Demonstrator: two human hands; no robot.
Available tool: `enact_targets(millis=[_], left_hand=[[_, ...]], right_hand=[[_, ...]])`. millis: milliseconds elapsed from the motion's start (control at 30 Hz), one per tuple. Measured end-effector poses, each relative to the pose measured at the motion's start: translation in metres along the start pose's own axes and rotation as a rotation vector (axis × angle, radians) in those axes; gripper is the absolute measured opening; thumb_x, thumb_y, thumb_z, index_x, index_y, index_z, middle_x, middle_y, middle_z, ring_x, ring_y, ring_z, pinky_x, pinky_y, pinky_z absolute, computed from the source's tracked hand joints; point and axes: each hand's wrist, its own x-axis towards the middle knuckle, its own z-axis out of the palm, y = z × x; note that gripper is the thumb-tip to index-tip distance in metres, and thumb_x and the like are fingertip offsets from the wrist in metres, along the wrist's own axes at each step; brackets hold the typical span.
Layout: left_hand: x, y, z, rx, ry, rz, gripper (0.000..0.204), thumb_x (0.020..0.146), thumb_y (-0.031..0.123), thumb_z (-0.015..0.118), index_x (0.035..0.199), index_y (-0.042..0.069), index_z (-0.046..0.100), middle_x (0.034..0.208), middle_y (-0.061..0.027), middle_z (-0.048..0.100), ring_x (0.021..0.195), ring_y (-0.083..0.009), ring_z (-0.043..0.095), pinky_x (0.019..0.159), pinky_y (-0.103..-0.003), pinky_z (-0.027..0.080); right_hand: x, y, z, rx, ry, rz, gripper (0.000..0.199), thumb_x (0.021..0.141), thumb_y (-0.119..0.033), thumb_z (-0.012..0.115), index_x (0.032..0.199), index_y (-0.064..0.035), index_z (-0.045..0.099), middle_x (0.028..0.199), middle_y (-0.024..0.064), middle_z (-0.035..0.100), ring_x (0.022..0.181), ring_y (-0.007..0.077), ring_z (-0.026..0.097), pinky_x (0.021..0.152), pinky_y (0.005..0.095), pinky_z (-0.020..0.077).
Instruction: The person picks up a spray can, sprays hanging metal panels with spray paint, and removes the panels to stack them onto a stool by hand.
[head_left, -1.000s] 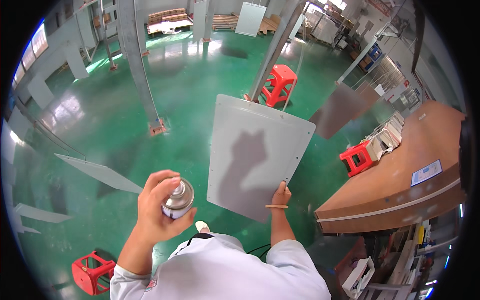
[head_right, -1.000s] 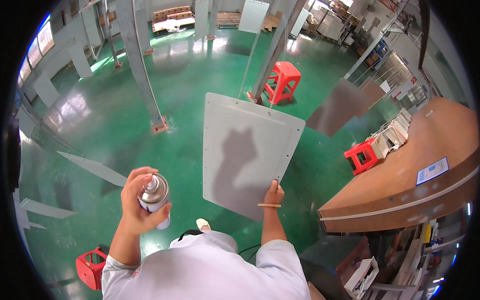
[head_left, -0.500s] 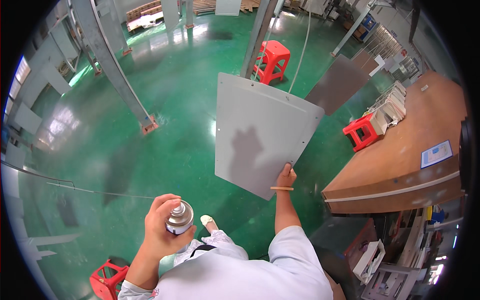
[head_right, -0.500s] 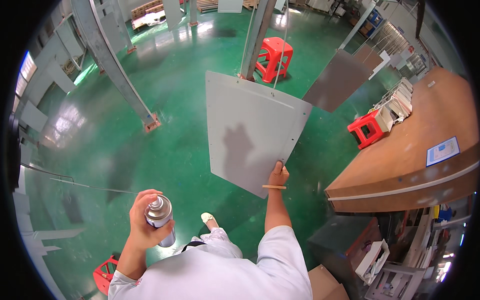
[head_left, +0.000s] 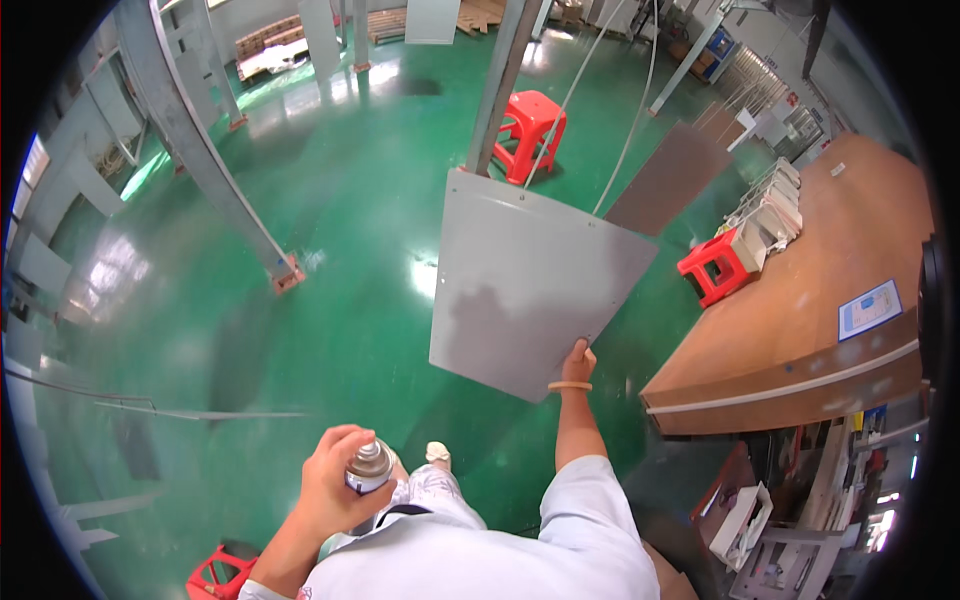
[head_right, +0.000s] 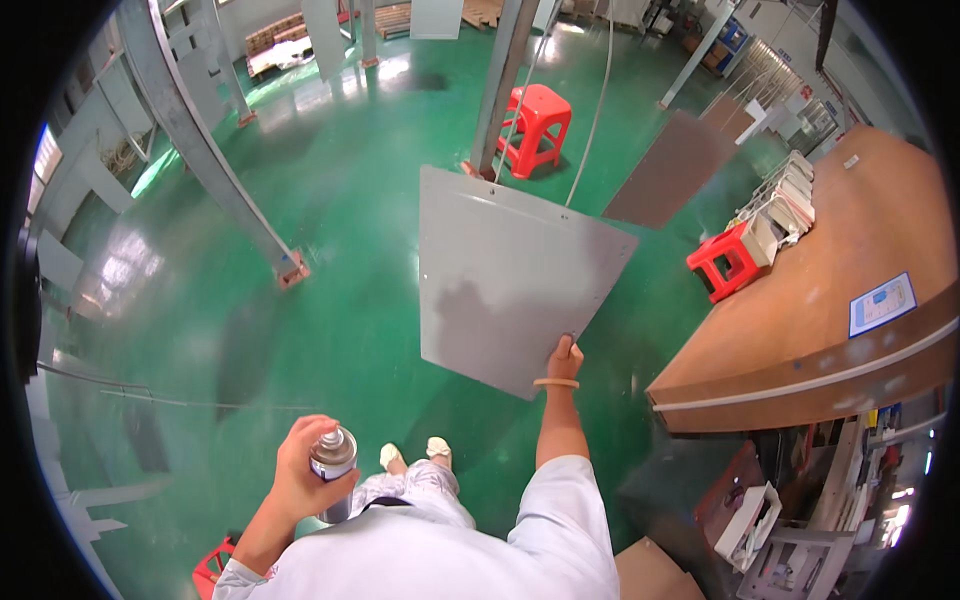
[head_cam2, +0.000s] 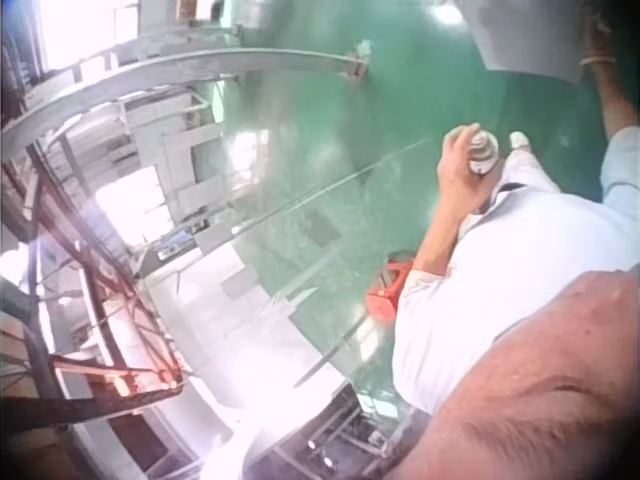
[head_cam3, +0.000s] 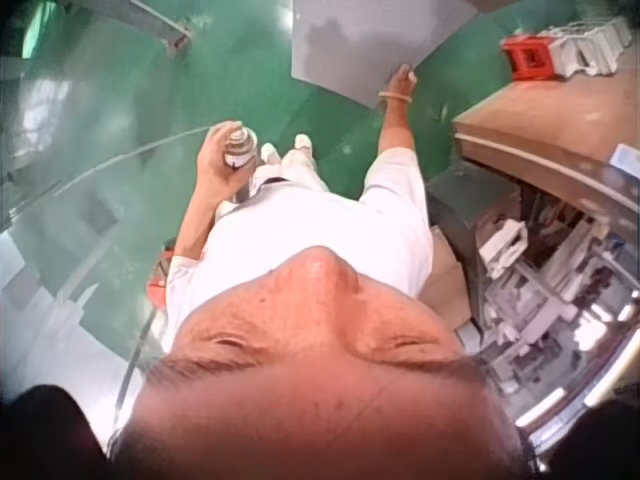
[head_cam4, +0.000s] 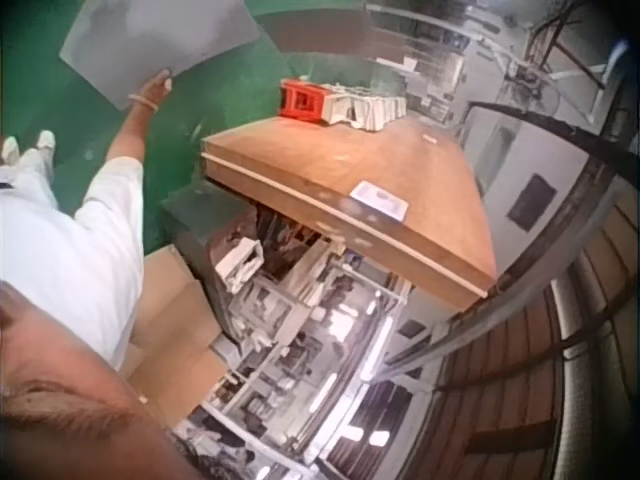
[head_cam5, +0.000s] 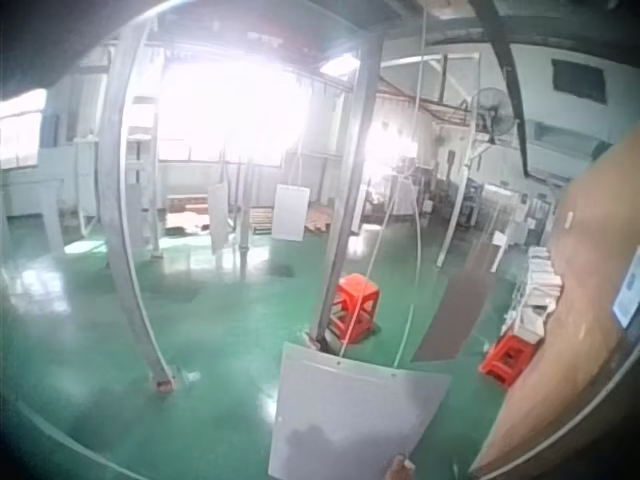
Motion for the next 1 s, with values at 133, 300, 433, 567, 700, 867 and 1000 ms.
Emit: enact_targets(millis=[133,300,433,567,700,867,1000], left_hand=[[0.022,-0.011,0.018,0.005,-0.025,-0.053,0.06,0.058,0.01,0.076,0.111,0.008,0.049,0.099,-0.0156,0.054,0.078,-0.0263,0.06,0.065,-0.033,0.051],[0.067,-0.013,0.057,0.023,-0.061,-0.092,0.061,0.058,0.011,0.076,0.113,0.009,0.048,0.099,-0.0147,0.054,0.079,-0.0256,0.06,0.065,-0.033,0.051],[0.107,-0.011,0.1,-0.021,-0.004,-0.119,0.065,0.057,0.01,0.076,0.115,0.009,0.047,0.101,-0.0161,0.053,0.079,-0.0257,0.06,0.065,-0.032,0.051],[0.156,0.003,0.129,-0.025,0.042,-0.058,0.071,0.054,0.001,0.072,0.119,0.007,0.043,0.105,-0.018,0.051,0.086,-0.0249,0.057,0.07,-0.033,0.049],[0.203,0.015,0.147,0.0,0.18,0.062,0.069,0.054,0.004,0.075,0.117,0.008,0.046,0.105,-0.0183,0.051,0.081,-0.0253,0.06,0.065,-0.031,0.051],[0.22,0.014,0.163,-0.18,0.208,-0.092,0.076,0.057,0.005,0.074,0.124,0.004,0.039,0.111,-0.0166,0.049,0.088,-0.0205,0.058,0.074,-0.031,0.049],[0.245,-0.026,0.168,-0.53,0.15,-0.385,0.069,0.061,0.013,0.071,0.121,-0.001,0.039,0.134,-0.0175,0.033,0.114,-0.0227,0.044,0.095,-0.034,0.034]], right_hand=[[0.024,-0.001,0.014,0.142,0.037,-0.015,0.05,0.087,-0.039,0.048,0.059,0.0008,0.036,0.054,0.0028,0.034,0.055,0.0117,0.031,0.05,0.0345,0.031],[0.071,0.021,0.032,0.153,-0.159,0.02,0.049,0.088,-0.039,0.046,0.063,0.003,0.042,0.056,0.0027,0.041,0.057,0.0105,0.035,0.05,0.0334,0.0325],[0.103,0.047,0.05,0.187,-0.2,-0.015,0.049,0.087,-0.041,0.046,0.064,0.002,0.041,0.054,-0.0012,0.038,0.055,0.0087,0.034,0.048,0.0317,0.0313],[0.133,0.056,0.063,0.369,-0.34,0.06,0.046,0.087,-0.04,0.05,0.061,-0.0036,0.039,0.056,-0.0054,0.036,0.056,0.006,0.031,0.047,0.0257,0.0282],[0.168,0.064,0.068,0.274,-0.319,0.062,0.049,0.086,-0.042,0.05,0.062,-0.0013,0.039,0.056,-0.0037,0.037,0.056,0.0068,0.032,0.048,0.0266,0.0289],[0.201,0.064,0.07,0.256,-0.273,-0.045,0.052,0.085,-0.044,0.047,0.062,0.0022,0.041,0.053,-0.0003,0.036,0.054,0.0094,0.033,0.047,0.0315,0.0297],[0.214,0.05,0.053,0.189,-0.225,-0.076,0.049,0.083,-0.04,0.044,0.058,0.0011,0.038,0.049,0.0013,0.034,0.049,0.0103,0.032,0.044,0.0322,0.0267]])
